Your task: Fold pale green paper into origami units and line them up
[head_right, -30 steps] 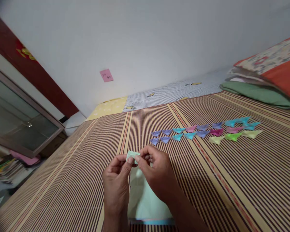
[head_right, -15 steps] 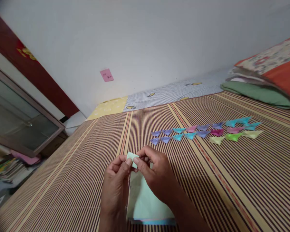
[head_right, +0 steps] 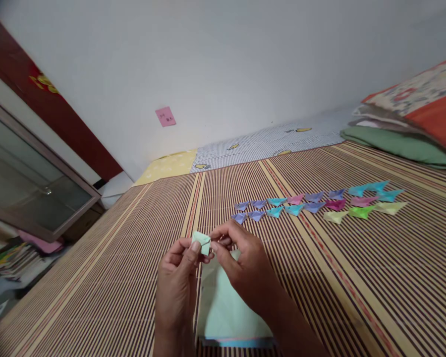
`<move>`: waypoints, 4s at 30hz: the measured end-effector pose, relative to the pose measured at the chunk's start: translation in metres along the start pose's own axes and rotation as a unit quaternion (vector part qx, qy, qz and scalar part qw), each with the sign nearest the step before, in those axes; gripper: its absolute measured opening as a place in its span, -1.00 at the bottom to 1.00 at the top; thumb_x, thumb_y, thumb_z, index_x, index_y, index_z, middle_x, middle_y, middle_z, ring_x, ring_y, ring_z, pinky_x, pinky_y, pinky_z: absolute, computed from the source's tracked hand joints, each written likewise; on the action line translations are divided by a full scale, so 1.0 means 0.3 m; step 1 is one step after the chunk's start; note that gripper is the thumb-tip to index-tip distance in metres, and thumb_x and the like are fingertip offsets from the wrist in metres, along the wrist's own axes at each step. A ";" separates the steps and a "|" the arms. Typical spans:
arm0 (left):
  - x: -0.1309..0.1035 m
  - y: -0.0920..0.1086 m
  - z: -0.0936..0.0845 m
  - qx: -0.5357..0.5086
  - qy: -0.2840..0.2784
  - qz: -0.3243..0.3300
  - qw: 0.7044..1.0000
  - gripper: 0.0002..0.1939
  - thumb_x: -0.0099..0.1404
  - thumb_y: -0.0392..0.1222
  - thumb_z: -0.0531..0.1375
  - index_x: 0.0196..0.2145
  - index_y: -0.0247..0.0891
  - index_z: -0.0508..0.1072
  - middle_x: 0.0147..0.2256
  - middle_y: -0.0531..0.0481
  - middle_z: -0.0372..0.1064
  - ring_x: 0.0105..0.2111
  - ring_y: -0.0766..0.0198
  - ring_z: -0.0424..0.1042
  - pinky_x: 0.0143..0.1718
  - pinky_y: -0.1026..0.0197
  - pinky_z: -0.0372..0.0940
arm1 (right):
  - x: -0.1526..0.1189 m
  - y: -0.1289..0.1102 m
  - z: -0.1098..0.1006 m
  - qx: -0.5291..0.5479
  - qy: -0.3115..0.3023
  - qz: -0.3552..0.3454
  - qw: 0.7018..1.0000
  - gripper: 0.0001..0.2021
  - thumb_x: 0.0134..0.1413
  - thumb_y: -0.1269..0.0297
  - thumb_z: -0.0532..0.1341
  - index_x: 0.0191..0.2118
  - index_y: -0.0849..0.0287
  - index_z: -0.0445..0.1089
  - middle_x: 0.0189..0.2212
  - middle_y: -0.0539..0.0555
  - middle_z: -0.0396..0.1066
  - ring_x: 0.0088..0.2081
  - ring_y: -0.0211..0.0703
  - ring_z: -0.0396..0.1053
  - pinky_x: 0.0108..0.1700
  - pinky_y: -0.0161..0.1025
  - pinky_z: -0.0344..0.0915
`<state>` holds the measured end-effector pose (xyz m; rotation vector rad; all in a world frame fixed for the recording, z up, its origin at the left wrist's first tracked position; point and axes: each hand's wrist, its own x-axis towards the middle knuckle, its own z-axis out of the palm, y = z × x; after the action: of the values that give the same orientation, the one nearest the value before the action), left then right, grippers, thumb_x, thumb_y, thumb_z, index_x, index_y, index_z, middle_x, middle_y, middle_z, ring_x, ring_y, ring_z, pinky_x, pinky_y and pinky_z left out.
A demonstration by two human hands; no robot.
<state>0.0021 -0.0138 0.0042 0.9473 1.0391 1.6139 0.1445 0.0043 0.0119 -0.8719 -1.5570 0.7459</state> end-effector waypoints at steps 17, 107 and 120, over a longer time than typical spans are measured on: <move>-0.014 0.006 0.025 0.078 0.023 0.021 0.997 -0.79 0.23 -0.06 0.40 -0.36 -0.27 0.58 -0.45 0.02 0.49 -0.41 0.30 0.46 -0.33 0.33 0.36 | 0.004 0.006 0.032 -0.076 0.036 -0.084 0.993 -0.83 0.27 0.50 0.11 -0.33 0.12 0.30 -0.35 0.03 0.32 -0.31 -0.15 0.34 -0.29 -0.23 0.28; -0.029 0.000 0.058 0.126 0.028 0.051 0.990 -0.63 0.43 0.06 0.17 -0.44 -0.25 0.44 -0.47 0.06 0.35 -0.43 0.30 0.36 -0.36 0.30 0.29 | -0.006 0.009 0.039 -0.027 0.017 -0.031 0.999 -0.89 0.24 0.50 0.16 -0.25 0.15 0.35 -0.33 0.02 0.40 -0.29 -0.19 0.44 -0.24 -0.26 0.37; -0.028 0.010 0.046 0.147 -0.016 0.074 0.986 -0.74 0.42 -0.02 0.22 -0.36 -0.23 0.47 -0.44 0.07 0.37 -0.40 0.29 0.37 -0.32 0.30 0.31 | -0.002 -0.008 0.019 0.077 -0.003 0.061 0.995 -0.94 0.17 0.39 0.24 -0.33 0.13 0.35 -0.42 0.00 0.44 -0.35 -0.15 0.43 -0.26 -0.17 0.38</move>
<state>0.0159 -0.0198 0.0106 1.2692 1.2323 1.5857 0.1386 0.0025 0.0129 -0.8552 -1.4393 0.9442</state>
